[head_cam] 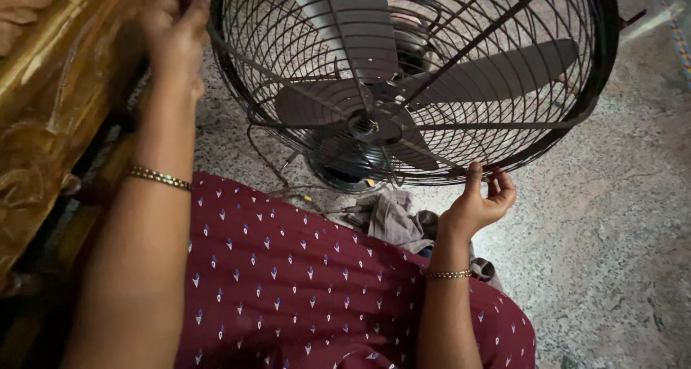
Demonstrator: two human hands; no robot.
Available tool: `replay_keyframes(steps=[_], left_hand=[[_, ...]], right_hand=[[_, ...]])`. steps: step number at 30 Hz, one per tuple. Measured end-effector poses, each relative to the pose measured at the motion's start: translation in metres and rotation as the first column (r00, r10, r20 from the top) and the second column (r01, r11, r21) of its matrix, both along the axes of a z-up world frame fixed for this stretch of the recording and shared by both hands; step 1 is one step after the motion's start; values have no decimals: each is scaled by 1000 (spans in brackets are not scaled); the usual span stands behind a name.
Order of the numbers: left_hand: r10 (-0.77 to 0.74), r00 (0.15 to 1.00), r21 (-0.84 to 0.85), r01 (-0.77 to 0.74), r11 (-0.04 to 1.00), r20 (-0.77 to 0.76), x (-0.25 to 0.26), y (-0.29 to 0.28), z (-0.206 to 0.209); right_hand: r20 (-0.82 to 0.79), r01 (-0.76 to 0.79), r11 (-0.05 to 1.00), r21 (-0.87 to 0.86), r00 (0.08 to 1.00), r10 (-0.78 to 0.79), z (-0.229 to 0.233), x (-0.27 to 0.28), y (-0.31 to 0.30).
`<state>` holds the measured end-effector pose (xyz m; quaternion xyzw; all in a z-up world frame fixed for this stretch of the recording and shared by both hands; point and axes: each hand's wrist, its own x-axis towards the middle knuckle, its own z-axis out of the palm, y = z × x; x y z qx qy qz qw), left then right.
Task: The person sits on the floor and adjusts the front grill of a standing fan, repeatedly aligning and securing it. They use a screwdriver to tighten a screw on the grill, then continue to reposition and check the alignment of the grill throughout the clip.
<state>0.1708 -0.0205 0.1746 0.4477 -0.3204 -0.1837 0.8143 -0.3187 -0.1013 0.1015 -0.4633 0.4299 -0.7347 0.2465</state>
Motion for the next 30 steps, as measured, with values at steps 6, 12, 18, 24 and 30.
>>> replay_keyframes(steps=[6,12,18,24,30], left_hand=[[158,987,173,-162,971,40,-15,23,-25],[133,989,42,-130,991,-67,-28,11,-49],[108,966,113,-82,990,-237,-38,19,-98],[-7,942,115,48,992,-336,-63,31,-133],[-129,930,-15,132,991,-345,-66,31,-139]], right_hand=[[4,-48,997,-53,999,48,2,4,3],[-38,-39,998,-54,999,37,8,8,7],[26,-59,998,-12,998,59,12,9,9],[46,-58,998,-3,997,58,12,10,6],[17,-76,997,-28,997,77,12,8,9]])
